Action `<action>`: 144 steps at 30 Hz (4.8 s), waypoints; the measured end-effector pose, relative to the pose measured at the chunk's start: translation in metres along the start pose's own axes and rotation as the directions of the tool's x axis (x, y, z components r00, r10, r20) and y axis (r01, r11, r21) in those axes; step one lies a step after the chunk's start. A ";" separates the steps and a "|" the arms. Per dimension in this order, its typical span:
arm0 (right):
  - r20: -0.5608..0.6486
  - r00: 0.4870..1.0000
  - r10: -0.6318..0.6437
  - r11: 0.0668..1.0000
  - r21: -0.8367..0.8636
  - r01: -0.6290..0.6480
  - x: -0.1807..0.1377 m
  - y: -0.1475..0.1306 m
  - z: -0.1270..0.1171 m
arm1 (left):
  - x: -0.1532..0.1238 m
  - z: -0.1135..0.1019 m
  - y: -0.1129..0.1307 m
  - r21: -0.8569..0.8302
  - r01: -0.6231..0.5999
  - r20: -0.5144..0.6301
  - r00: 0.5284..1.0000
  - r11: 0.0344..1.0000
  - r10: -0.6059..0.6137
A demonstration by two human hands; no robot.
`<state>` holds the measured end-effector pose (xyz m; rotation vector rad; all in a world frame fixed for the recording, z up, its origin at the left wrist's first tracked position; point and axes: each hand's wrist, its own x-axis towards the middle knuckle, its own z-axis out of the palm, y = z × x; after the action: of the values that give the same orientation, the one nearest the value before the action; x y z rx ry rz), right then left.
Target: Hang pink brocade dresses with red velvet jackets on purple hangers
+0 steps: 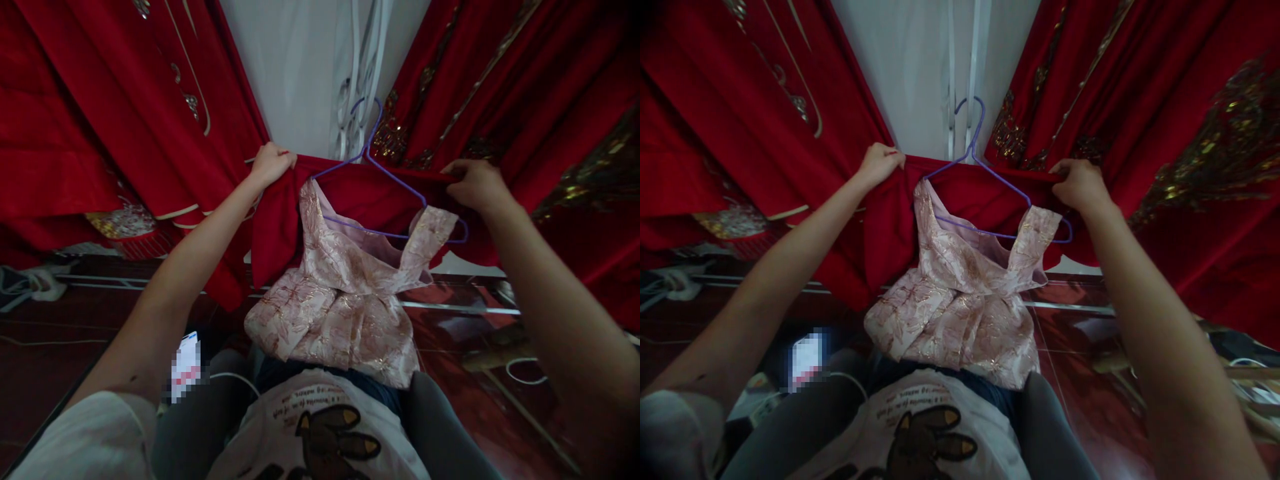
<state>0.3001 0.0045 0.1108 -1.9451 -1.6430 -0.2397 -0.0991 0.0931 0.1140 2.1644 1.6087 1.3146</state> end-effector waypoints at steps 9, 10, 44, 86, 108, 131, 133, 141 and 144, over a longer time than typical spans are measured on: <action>0.180 0.971 0.160 0.936 -0.340 -0.091 -0.019 0.050 -0.047 | -0.021 0.013 -0.002 0.184 -0.016 -0.053 0.998 0.983 0.026; 0.186 0.969 0.162 0.939 -0.331 -0.093 -0.022 0.058 -0.055 | -0.028 0.013 -0.002 0.232 -0.030 -0.045 0.998 0.972 0.041; -0.270 0.950 -0.156 0.649 0.697 0.305 -0.159 -0.097 0.083 | -0.188 0.101 0.042 -0.410 -0.045 -0.114 0.993 0.911 -0.002; -0.020 0.967 -0.252 0.372 0.921 0.116 -0.128 -0.096 0.115 | -0.152 0.111 0.034 -0.558 -0.059 0.184 0.964 0.828 0.193; -0.002 0.981 -0.192 0.373 0.925 0.075 -0.126 -0.089 0.116 | -0.140 0.086 0.055 -0.220 -0.362 0.221 0.886 0.906 0.408; 0.222 0.967 -0.125 0.670 0.738 -0.083 -0.170 -0.032 0.098 | -0.205 0.107 0.040 -0.657 0.194 0.318 0.947 0.728 0.034; 0.270 0.951 -0.154 0.616 0.778 -0.121 -0.167 -0.027 0.067 | -0.203 0.099 0.030 -0.641 0.225 0.283 0.958 0.734 -0.046; 0.276 0.864 -0.422 0.376 0.920 -0.111 -0.184 -0.064 0.010 | -0.193 0.098 -0.050 -0.248 0.151 -0.170 0.966 0.957 -0.196; 0.266 0.841 -0.472 0.352 0.931 -0.097 -0.184 -0.083 0.038 | -0.197 0.114 -0.058 -0.360 0.142 -0.140 0.969 0.922 -0.204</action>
<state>0.1712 -0.1249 0.0163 -0.8801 -1.7005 1.0421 -0.0691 -0.0045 -0.0972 1.7009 1.4489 1.6261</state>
